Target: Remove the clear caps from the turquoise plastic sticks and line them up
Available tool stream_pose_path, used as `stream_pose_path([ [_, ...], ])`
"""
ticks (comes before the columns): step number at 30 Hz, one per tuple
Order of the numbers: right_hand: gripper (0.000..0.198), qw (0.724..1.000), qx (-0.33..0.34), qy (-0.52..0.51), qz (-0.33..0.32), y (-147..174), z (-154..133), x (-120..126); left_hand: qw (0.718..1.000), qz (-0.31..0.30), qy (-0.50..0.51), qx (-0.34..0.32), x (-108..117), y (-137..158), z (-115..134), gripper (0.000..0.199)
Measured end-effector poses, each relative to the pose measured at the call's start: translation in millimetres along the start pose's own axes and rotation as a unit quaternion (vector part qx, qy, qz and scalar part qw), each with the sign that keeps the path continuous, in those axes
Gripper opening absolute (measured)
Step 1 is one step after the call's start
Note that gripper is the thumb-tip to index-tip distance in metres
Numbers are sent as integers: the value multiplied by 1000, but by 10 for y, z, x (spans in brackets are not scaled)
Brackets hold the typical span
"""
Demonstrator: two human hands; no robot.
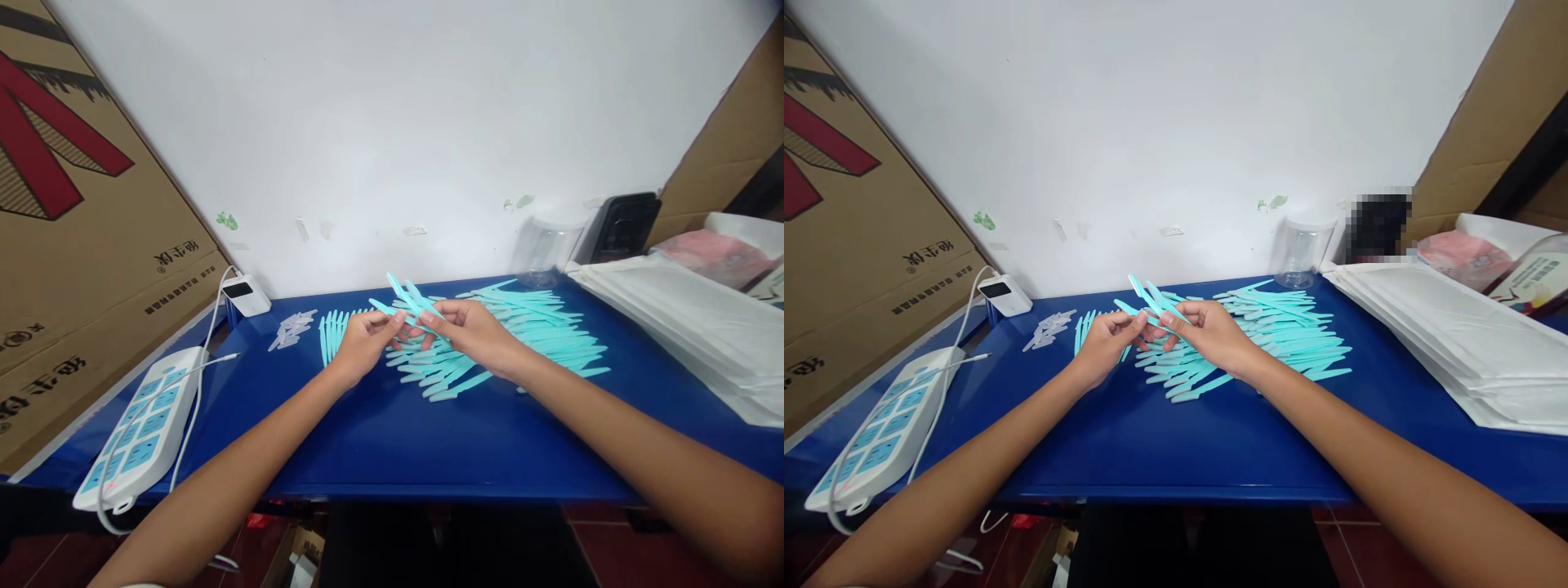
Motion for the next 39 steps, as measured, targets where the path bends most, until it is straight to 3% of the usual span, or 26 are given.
stream_pose_path([
  [5, 51, 1000, 5, -8, -18, 18, 32, -80, 1000, 20, -6, 7, 104, -33, -41, 50],
  [12, 49, 999, -12, -27, -32, 11, 137, -115, 1000, 13, -1, 17, 55, -2, -26, 46],
  [21, 56, 992, 33, 120, -8, 8, 82, -84, 999, 11, 25, 23, 16, 12, 9, 44],
  [28, 57, 988, 55, 142, -19, 23, 60, -98, 996, -5, 71, 57, -11, 23, -42, 46],
  [33, 54, 986, 57, 147, -47, 37, 57, -150, 995, -46, 34, 81, -50, 29, -63, 48],
  [36, 51, 988, 51, 137, -50, 30, 53, -140, 996, -53, -10, 78, 47, -16, -14, 47],
  [39, 50, 990, 37, 131, -24, -1, 49, -46, 993, -27, -75, 83, 357, -142, 12, 47],
])
Point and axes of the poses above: each hand's wrist, its own y-axis away from the middle knuckle, its own x-axis out of the back of the hand, z = x × y, the point moved 6 cm from there along -y, towards the middle knuckle, and after that the axes turned 7 degrees about z, right-handed, at the moved point
